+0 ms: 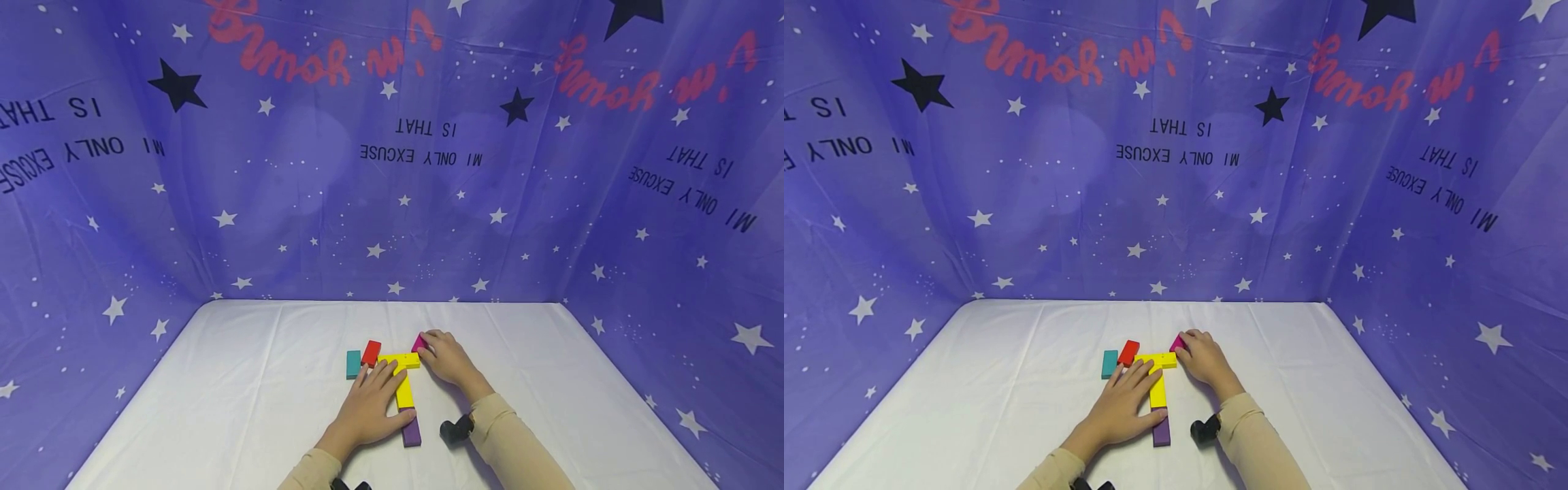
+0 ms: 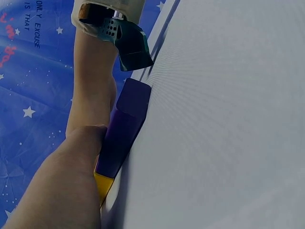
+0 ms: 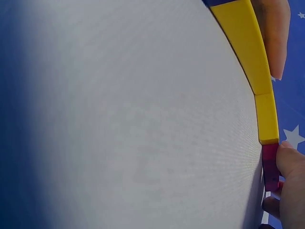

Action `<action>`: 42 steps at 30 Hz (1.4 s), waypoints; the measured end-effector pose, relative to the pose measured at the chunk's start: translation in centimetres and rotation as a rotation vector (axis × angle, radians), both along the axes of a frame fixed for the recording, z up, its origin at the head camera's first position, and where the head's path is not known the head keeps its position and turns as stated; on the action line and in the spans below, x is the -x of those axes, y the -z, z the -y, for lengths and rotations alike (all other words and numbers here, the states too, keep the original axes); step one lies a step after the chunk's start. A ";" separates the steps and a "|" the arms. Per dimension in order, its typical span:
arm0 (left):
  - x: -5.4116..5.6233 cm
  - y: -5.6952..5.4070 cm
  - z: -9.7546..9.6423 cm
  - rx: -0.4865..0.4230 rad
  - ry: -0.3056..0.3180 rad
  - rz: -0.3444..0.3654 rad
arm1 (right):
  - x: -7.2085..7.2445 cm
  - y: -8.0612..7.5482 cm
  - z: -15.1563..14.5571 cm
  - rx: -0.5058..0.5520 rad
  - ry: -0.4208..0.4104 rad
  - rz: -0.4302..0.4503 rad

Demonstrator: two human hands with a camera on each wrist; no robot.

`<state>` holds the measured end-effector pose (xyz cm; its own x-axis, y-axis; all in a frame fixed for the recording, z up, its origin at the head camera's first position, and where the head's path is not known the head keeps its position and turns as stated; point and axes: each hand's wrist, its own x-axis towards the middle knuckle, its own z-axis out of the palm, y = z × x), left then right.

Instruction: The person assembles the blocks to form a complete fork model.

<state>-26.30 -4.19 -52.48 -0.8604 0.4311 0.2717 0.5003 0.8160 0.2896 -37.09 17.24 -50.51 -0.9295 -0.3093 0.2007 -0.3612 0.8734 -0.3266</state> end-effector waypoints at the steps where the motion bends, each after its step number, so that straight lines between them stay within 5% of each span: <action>1: 0.0 0.0 0.0 0.001 0.000 0.000 | 0.0 0.0 0.0 -0.002 0.000 0.001; 42: 0.0 0.0 0.1 0.002 -0.001 0.001 | -0.3 -0.1 0.0 0.006 -0.001 0.002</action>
